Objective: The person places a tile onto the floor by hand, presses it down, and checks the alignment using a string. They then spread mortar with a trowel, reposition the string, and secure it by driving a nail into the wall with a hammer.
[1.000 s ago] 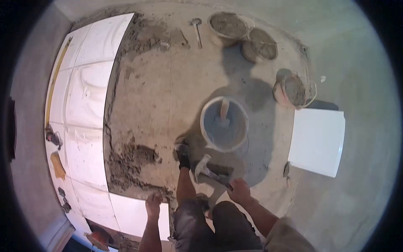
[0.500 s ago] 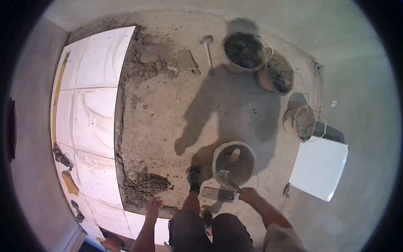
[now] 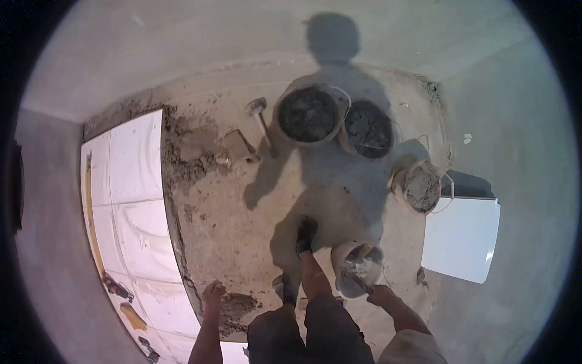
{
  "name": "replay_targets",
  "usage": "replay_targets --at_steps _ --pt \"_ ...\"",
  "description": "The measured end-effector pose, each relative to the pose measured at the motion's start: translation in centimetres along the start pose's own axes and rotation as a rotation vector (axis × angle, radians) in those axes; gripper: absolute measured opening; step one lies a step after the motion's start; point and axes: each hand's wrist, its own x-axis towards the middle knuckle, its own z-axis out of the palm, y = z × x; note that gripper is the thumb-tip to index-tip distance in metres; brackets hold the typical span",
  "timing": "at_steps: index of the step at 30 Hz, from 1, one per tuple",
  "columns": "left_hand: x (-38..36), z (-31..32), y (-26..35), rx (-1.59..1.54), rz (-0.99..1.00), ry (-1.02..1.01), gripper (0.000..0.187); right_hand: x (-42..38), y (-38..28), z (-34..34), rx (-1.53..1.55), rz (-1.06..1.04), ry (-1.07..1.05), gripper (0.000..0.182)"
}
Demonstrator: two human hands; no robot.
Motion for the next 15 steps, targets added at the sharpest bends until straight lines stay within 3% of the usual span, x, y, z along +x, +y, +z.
replay_targets --at_steps 2,6,8,10,12,15 --pt "2.3 2.6 4.6 -0.061 0.057 0.008 0.027 0.6 0.2 -3.2 0.106 0.026 -0.069 0.046" --pt "6.2 7.7 9.5 0.156 0.029 -0.083 0.027 2.5 2.7 -5.1 0.197 0.174 -0.022 0.045" --pt "7.0 11.8 14.3 0.206 0.209 -0.144 0.028 3.0 3.3 -7.4 0.295 0.212 -0.003 0.044" --pt "7.6 15.9 18.1 0.175 0.147 -0.191 0.028 2.3 3.3 -8.3 0.299 0.276 -0.004 0.04" --pt "10.9 19.4 17.7 0.134 0.159 -0.267 0.029 0.9 2.7 -8.7 0.337 0.285 0.022 0.037" --pt "12.7 25.4 24.9 0.251 0.227 -0.314 0.031 0.1 1.9 -9.4 0.457 0.381 0.041 0.036"
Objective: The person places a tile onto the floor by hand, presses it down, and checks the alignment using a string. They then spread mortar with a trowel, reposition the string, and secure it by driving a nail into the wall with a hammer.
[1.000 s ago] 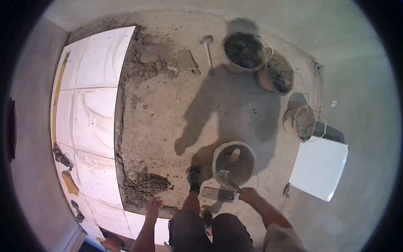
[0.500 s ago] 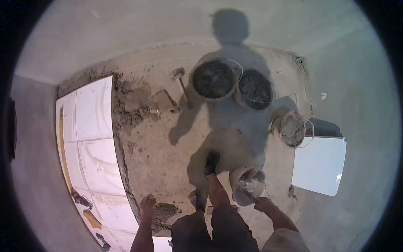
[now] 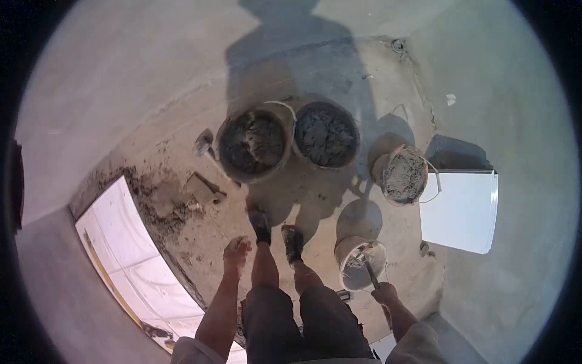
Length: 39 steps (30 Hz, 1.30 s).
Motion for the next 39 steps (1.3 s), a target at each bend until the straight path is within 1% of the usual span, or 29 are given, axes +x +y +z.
replay_targets --at_steps 1,3,5,7,9,11,12,14,15,17,18,19,21,22,24,25,26,27,28,29,30,32,33,35,36,38,39 --pt "1.4 1.0 3.4 0.033 0.018 -0.018 0.031 -0.3 -0.2 0.1 0.02 0.016 -0.005 0.036" --pt "5.6 3.1 8.0 0.155 0.2 -0.078 0.031 -1.1 -1.3 0.5 0.116 0.044 0.004 0.036" --pt "10.2 6.0 13.1 0.246 0.315 -0.119 0.031 -1.7 -3.4 1.0 0.18 0.074 -0.031 0.036" --pt "15.3 8.9 16.8 0.261 0.34 -0.22 0.033 -2.3 -5.4 1.8 0.322 0.054 -0.055 0.035" --pt "22.6 12.1 16.1 0.872 1.176 -0.084 0.039 -1.8 -6.6 4.7 0.425 0.147 -0.128 0.035" --pt "24.9 15.3 21.1 0.187 0.428 -0.214 0.043 -3.6 -10.1 4.1 0.596 0.156 -0.199 0.029" --pt "27.3 16.7 21.6 0.208 0.425 -0.24 0.043 -4.3 -11.6 4.3 0.619 0.174 -0.213 0.029" --pt "31.3 18.5 22.0 0.127 0.168 -0.27 0.039 -5.3 -14.1 4.5 0.626 0.192 -0.293 0.032" --pt "31.3 18.9 22.9 0.141 0.171 -0.29 0.039 -5.7 -15.0 4.9 0.647 0.205 -0.296 0.032" --pt "29.9 18.9 25.5 -0.258 -0.037 -0.387 0.034 -7.0 -16.4 6.0 0.505 0.017 -0.113 0.035" --pt "29.3 18.7 26.1 -0.394 -0.103 -0.461 0.036 -7.6 -17.1 6.0 0.52 0.031 -0.119 0.035" --pt "28.6 18.4 26.3 -0.381 -0.107 -0.473 0.036 -7.8 -17.9 5.6 0.542 0.048 -0.128 0.035" --pt "26.9 16.9 27.1 -0.586 -0.182 -0.591 0.035 -6.8 -19.8 3.9 0.584 0.062 -0.129 0.035" --pt "25.8 16.0 27.4 -0.592 -0.185 -0.594 0.035 -5.9 -21.0 2.7 0.598 0.058 -0.121 0.035" --pt "23.2 13.8 27.8 -0.588 -0.231 -0.569 0.032 -4.0 -22.9 -0.1 0.876 0.143 0.082 0.029" --pt "22.0 12.6 28.1 -0.578 -0.272 -0.542 0.029 -2.8 -24.1 -2.4 1.21 0.013 0.225 0.026" --pt "21.2 11.3 27.7 -0.56 -0.288 -0.506 0.029 -1.6 -24.7 -5.3 1.006 -0.003 0.368 0.027" --pt "20.6 10.2 27.1 -0.544 -0.304 -0.47 0.029 -0.3 -25.7 -8.3 1.147 -0.008 0.421 0.03" --pt "19.9 9.2 26.8 -0.534 -0.311 -0.431 0.03 2.9 -25.3 -8.3 1.081 -0.147 0.56 0.032" --pt "19.3 8.3 26.5 -0.527 -0.318 -0.39 0.03 4.2 -25.8 -11.0 1.091 -0.209 0.664 0.033" --pt "18.7 7.5 26.3 -0.531 -0.308 -0.392 0.03 5.5 -26.7 -14.0 1.096 -0.273 0.766 0.035" --pt "17.9 6.8 26.2 -0.569 -0.356 -0.227 0.027 10.2 -28.3 -17.1 1.704 -0.211 0.525 0.032" --pt "17.8 6.7 26.2 -0.581 -0.353 -0.225 0.027 11.5 -28.9 -18.3 1.696 -0.221 0.526 0.032" --pt "17.6 7.0 26.4 -0.615 -0.356 -0.074 0.028 13.1 -30.4 -20.6 2.023 -0.402 0.104 0.031" --pt "17.6 7.3 26.5 -0.631 -0.356 -0.062 0.028 11.7 -31.3 -21.9 2.006 -0.411 0.093 0.031" --pt "17.5 8.2 26.8 -0.64 -0.304 -0.026 0.025 7.5 -33.4 -25.7 2.082 -0.311 -0.034 0.027" --pt "17.3 8.6 27.3 -0.659 -0.295 -0.003 0.025 7.6 -34.2 -26.0 2.061 -0.33 -0.056 0.027"
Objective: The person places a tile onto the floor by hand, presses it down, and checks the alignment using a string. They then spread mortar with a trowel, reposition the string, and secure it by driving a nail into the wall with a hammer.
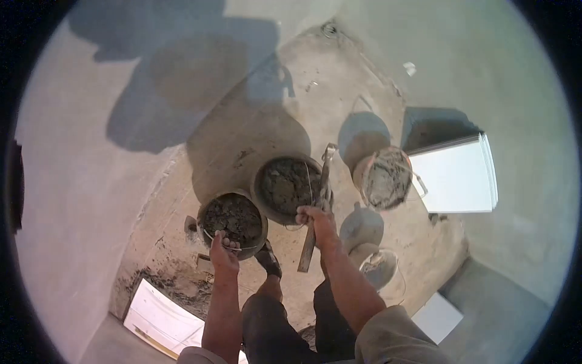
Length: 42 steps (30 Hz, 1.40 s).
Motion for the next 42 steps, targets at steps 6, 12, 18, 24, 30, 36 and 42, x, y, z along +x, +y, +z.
replay_targets --at_steps 6,12,18,24,30,36,42 --pt "1.3 1.6 -1.6 0.063 0.049 0.113 0.023 1.6 -3.1 3.9 -0.058 0.127 -0.093 0.022" --pt "-2.7 5.8 -3.1 -0.094 0.086 0.288 0.028 4.1 -10.0 2.3 -0.171 0.114 0.034 0.011" --pt "-4.9 12.2 -4.3 -0.139 0.093 0.263 0.022 4.5 -18.1 2.7 -0.18 0.065 -0.069 0.008" --pt "-7.1 19.3 -6.6 -0.179 -0.002 0.108 0.016 7.7 -24.7 0.0 -0.305 -0.103 -0.009 0.014" --pt "-6.5 28.1 -9.9 -0.095 -0.034 0.007 0.021 14.5 -30.3 -4.5 -0.408 -0.22 0.002 0.014" --pt "-3.8 33.4 -15.2 -0.027 -0.053 -0.034 0.024 24.1 -33.1 -11.7 -1.841 -1.117 -0.077 0.018" --pt "-4.2 29.0 -14.0 0.465 0.15 -0.047 0.035 17.5 -34.1 -3.0 -1.266 -0.59 0.195 0.035"
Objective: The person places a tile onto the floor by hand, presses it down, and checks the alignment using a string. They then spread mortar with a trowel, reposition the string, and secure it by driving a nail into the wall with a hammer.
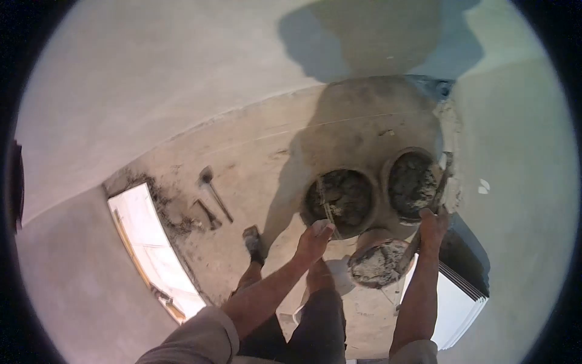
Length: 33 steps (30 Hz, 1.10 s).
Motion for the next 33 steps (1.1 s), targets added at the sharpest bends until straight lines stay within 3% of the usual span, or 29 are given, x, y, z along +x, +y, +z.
replay_targets --at_steps 1,2,3,4,6,7,9,10,11,12,13,15,16,18,19,20,23,24,25,26,28,30,31,32,33 --pt "0.1 -1.9 0.5 0.235 0.135 0.016 0.037 -1.1 0.3 0.8 0.003 0.001 -0.036 0.035" --pt "0.2 -4.1 1.0 0.476 0.265 0.028 0.039 -2.0 0.9 1.6 -0.166 -0.233 0.115 0.038" --pt "0.1 -6.3 1.2 0.392 0.303 0.063 0.041 -3.1 1.2 2.5 -0.327 -0.473 0.273 0.041" --pt "0.5 -8.3 1.4 0.395 0.295 0.089 0.041 -4.7 -0.1 3.1 -0.314 -0.484 0.251 0.041" --pt "0.6 -12.6 0.5 0.435 0.17 0.182 0.04 -9.0 -2.8 3.8 -0.159 -0.19 -0.135 0.045" --pt "1.2 -15.1 -1.0 0.757 0.243 0.168 0.037 -11.0 -3.7 5.1 -0.161 -0.198 -0.145 0.045" --pt "0.9 -18.8 -2.1 0.599 0.139 0.185 0.036 -15.0 -5.4 7.7 -0.257 -0.461 -0.221 0.037" --pt "0.5 -20.4 -2.2 0.445 0.035 0.192 0.035 -16.7 -6.1 9.4 -0.269 -0.468 -0.223 0.037" --pt "0.7 -21.9 -3.9 0.427 0.026 0.192 0.035 -18.2 -6.9 11.4 -0.338 -0.468 -0.405 0.033" --pt "1.0 -23.4 -6.3 0.535 0.136 0.195 0.032 -19.5 -7.5 13.6 -0.411 -0.466 -0.589 0.029" --pt "1.3 -24.9 -7.6 0.64 0.248 0.198 0.029 -20.8 -7.9 16.3 -0.435 -0.479 -0.594 0.029" --pt "2.3 -27.9 -9.2 0.439 0.188 0.218 0.029 -22.8 -7.9 23.5 -0.644 -0.361 -0.773 0.024" --pt "2.2 -29.8 -10.1 0.264 0.118 0.235 0.029 -23.6 -6.8 27.6 -0.68 -0.376 -0.794 0.024" --pt "3.7 -35.3 -12.8 0.139 0.051 0.235 0.036 -24.2 -4.4 35.6 -0.93 -0.717 -0.686 0.027" --pt "4.3 -38.1 -14.8 0.107 -0.013 0.283 0.036 -24.2 -4.3 38.7 -0.989 -0.715 -0.715 0.029" --pt "4.5 -41.3 -17.3 0.072 -0.087 0.33 0.036 -24.6 -4.0 41.7 -1.054 -0.712 -0.75 0.031" --pt "5.4 -52.8 -32.4 0.27 0.13 0.473 0.03 -22.3 -0.1 46.4 -1.097 -0.881 -0.775 0.035" --pt "5.1 -55.8 -39.1 0.064 0.128 0.568 0.025 -21.5 0.5 47.0 -1.122 -0.887 -0.703 0.036" --pt "2.7 -59.9 -35.9 0.353 0.099 0.549 0.024 -20.6 0.3 47.8 -1.141 -0.907 -0.617 0.038" --pt "1.8 -62.3 -38.1 0.422 -0.085 0.586 0.024 -20.3 -0.5 48.6 -1.178 -0.943 -0.605 0.038" --pt "-0.6 -65.5 -40.2 0.422 -0.132 0.601 0.026 -19.5 -1.7 48.6 -1.402 -0.91 -0.414 0.038" --pt "-1.9 -66.7 -40.3 0.284 -0.152 0.622 0.028 -17.1 -2.1 50.2 -1.375 -1.063 -0.607 0.036" --pt "-2.0 -66.5 -39.8 0.234 -0.136 0.646 0.028 -16.3 -2.7 52.8 -1.169 -1.012 -0.689 0.035" --pt "-2.1 -66.3 -39.3 0.142 -0.171 0.657 0.028 -16.9 -4.3 55.5 -0.959 -0.957 -0.772 0.034" --pt "-2.0 -66.1 -39.0 0.054 -0.21 0.661 0.028 -21.3 -9.1 58.1 -1.0 -1.027 -0.797 0.034"
